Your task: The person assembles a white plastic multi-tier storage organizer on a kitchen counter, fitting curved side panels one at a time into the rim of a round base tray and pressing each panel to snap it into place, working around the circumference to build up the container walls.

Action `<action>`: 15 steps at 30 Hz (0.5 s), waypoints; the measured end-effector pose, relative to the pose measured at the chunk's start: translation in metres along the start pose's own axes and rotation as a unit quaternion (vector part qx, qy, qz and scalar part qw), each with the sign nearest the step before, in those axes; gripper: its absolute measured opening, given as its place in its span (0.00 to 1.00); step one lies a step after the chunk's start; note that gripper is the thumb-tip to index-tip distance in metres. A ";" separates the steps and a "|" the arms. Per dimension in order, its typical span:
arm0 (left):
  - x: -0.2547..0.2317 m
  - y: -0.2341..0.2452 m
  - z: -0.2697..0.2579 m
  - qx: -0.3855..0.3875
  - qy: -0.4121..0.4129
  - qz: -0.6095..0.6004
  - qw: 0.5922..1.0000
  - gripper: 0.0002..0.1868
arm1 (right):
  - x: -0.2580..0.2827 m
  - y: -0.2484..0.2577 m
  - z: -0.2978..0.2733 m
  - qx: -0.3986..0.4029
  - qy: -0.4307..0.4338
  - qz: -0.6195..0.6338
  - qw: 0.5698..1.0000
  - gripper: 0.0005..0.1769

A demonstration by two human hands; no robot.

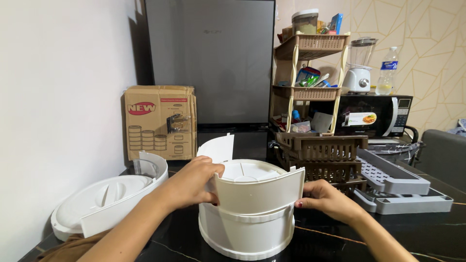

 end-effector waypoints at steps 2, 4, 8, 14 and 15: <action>0.002 -0.001 0.003 0.017 0.006 0.000 1.000 0.24 | -0.006 0.005 0.001 -0.027 -0.003 -0.042 0.999 0.20; 0.004 -0.002 0.005 0.024 0.011 0.005 1.000 0.24 | -0.009 0.002 0.002 -0.024 0.003 -0.043 0.999 0.17; 0.003 0.001 0.005 0.013 -0.004 0.011 1.000 0.24 | -0.009 -0.011 0.003 -0.055 -0.010 -0.051 0.997 0.18; -0.015 0.011 0.047 0.108 0.026 -0.075 0.991 0.38 | 0.004 -0.025 -0.010 -0.063 0.047 -0.036 0.996 0.17; -0.031 0.008 0.066 0.077 -0.026 -0.075 0.994 0.39 | 0.004 -0.026 -0.010 -0.061 0.044 -0.025 0.997 0.17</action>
Point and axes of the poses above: each hand's wrist, its own z-axis towards the middle knuckle, its own y-axis out of the back of the hand, x = y × z, the point moved 6 cm from there along z, towards the middle knuckle, and after that the axes turned 14 degrees about -y, right-handed, at the moved point
